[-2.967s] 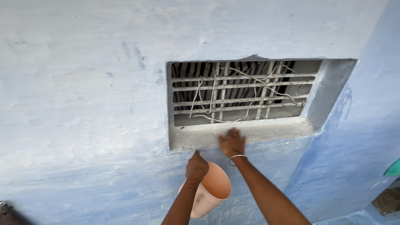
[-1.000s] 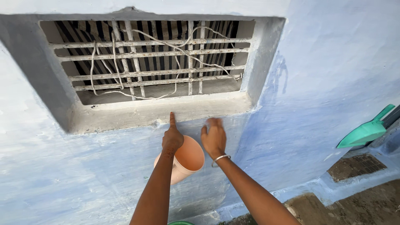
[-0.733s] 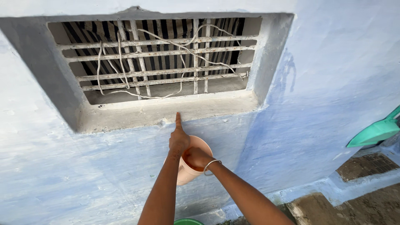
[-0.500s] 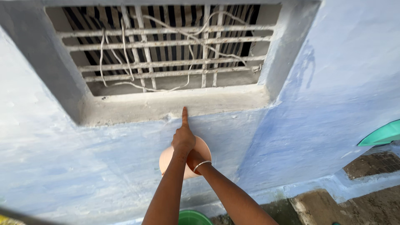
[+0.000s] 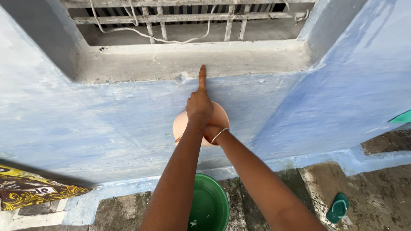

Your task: The person cleans the frame and sill of a small wall opening by applying water from a cup and wiping the surface by hand.

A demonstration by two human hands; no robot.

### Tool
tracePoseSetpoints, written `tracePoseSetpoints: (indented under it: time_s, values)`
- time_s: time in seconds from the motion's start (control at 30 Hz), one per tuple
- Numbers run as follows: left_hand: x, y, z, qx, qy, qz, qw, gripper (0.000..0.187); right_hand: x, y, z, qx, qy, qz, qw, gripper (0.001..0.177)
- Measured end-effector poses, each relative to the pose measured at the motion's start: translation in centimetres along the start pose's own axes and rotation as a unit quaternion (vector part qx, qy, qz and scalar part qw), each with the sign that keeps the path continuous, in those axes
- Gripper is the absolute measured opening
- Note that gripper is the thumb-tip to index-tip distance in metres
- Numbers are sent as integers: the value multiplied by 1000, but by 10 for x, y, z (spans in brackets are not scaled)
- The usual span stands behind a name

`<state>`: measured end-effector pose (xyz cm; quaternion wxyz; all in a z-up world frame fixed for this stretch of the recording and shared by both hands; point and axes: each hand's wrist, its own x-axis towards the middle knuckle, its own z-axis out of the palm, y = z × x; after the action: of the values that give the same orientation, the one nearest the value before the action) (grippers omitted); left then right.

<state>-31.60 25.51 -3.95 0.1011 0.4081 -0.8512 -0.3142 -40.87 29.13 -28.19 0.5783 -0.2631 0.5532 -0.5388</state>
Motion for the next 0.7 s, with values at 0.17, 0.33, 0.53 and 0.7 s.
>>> tracePoseSetpoints:
  time_s: [0.17,0.33,0.53,0.7]
  values:
    - [9,-5,10,1,35,24,999,106,-40,-110,-13,-72,-112,176,975,27]
    - [0,-3,-3,35,8,13,999,107,-125,-263,-9,-373,-47,184,908,33]
    - [2,-5,-18,48,-24,23,998,106,-157,-343,-6,-404,117,-47,906,28]
    - [19,-19,-29,61,-58,38,996,105,-119,-302,-33,-588,215,-270,732,24]
